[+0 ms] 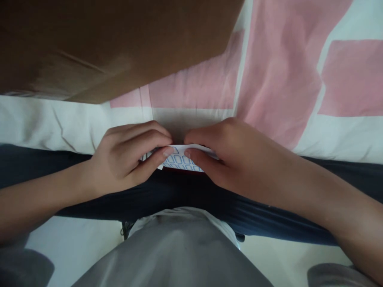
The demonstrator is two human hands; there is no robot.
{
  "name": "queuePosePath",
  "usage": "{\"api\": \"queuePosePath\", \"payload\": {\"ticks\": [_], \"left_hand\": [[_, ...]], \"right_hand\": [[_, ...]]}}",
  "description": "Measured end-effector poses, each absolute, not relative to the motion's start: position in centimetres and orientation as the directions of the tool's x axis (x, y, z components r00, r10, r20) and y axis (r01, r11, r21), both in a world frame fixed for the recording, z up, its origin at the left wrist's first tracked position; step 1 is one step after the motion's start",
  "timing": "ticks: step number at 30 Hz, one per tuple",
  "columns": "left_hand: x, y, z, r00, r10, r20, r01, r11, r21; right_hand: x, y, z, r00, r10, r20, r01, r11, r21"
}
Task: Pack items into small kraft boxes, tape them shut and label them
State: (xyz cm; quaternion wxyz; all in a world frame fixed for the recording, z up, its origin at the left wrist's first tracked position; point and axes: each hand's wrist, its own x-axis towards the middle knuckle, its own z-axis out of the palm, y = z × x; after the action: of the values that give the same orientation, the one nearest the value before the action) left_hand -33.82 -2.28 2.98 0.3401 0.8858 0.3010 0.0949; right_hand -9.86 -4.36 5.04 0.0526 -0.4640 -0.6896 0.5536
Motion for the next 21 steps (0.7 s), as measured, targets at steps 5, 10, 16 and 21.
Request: {"api": "queuePosePath", "payload": {"ticks": [5,10,16,21], "left_hand": [[-33.86,-2.26,3.0,0.804,0.593,-0.042,0.469,-0.59,0.657],[-33.87,-2.3,2.95,0.804,0.593,-0.04,0.468,-0.592,0.656],[-33.85,-2.25,3.02,0.806,0.591,-0.037,0.466,-0.593,0.656],[-33.76,-2.16,3.08,0.808,0.588,-0.033,0.464,-0.602,0.65]], "right_hand": [[-9.81,-4.48,4.96,-0.581,0.708,-0.401,0.583,0.019,-0.812],[-9.81,-4.53,4.93,-0.574,0.741,-0.349,0.587,0.075,-0.806],[-9.83,-4.46,4.78,-0.58,0.746,-0.328,0.585,0.101,-0.805],[-9.82,-4.45,4.8,-0.581,0.746,-0.326,0.593,0.114,-0.797]]}}
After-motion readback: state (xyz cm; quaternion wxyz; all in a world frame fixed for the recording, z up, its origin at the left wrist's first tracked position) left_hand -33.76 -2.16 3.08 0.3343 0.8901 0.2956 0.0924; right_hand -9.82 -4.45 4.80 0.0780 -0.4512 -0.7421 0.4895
